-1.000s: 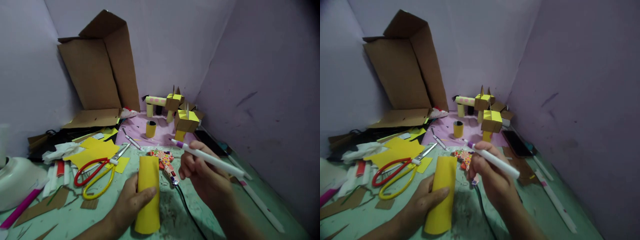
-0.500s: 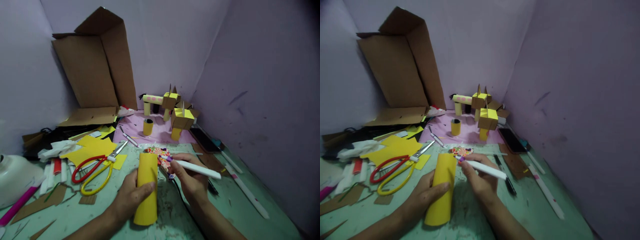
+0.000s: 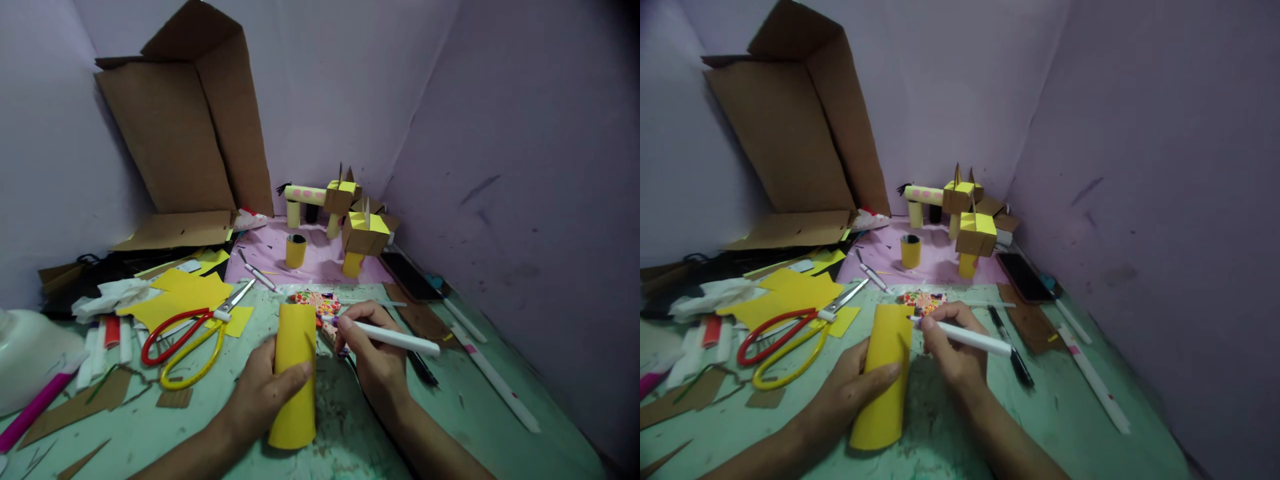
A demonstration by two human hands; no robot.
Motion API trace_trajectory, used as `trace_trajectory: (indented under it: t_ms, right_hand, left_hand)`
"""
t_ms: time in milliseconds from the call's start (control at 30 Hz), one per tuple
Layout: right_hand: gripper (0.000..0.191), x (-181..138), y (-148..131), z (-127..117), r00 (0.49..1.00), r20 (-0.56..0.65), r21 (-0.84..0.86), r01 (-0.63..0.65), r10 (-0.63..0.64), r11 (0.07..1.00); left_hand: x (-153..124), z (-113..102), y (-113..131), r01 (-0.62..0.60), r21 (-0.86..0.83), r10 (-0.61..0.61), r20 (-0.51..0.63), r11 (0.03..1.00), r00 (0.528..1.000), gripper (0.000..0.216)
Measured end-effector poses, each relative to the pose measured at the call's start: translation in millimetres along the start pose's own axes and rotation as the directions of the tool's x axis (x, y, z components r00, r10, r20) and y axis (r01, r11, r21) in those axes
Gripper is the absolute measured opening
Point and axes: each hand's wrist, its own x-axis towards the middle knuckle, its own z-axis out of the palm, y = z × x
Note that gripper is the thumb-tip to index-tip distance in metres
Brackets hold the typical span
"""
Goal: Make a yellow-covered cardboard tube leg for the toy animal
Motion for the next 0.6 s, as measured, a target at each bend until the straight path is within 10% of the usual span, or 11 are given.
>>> trace_trajectory:
  t_ms: [367,600]
  right_hand:
    - [0.022,1.8,2.5,-1.7,0.999,0.018,0.122,-0.050,0.048,0.991]
    - [0.016,-21.0,-27.8,0.8,0.865,0.490,0.446,-0.356,0.109,0.821]
  left_hand:
    - [0.8,-0.5,-3.0,0.012,0.024,-0.012,-0.002,1.000,1.000,0.049]
    - [-0.7,-0.8,-3.0,-0.002,0.024,0.003,-0.023,1.000,1.000,0.040]
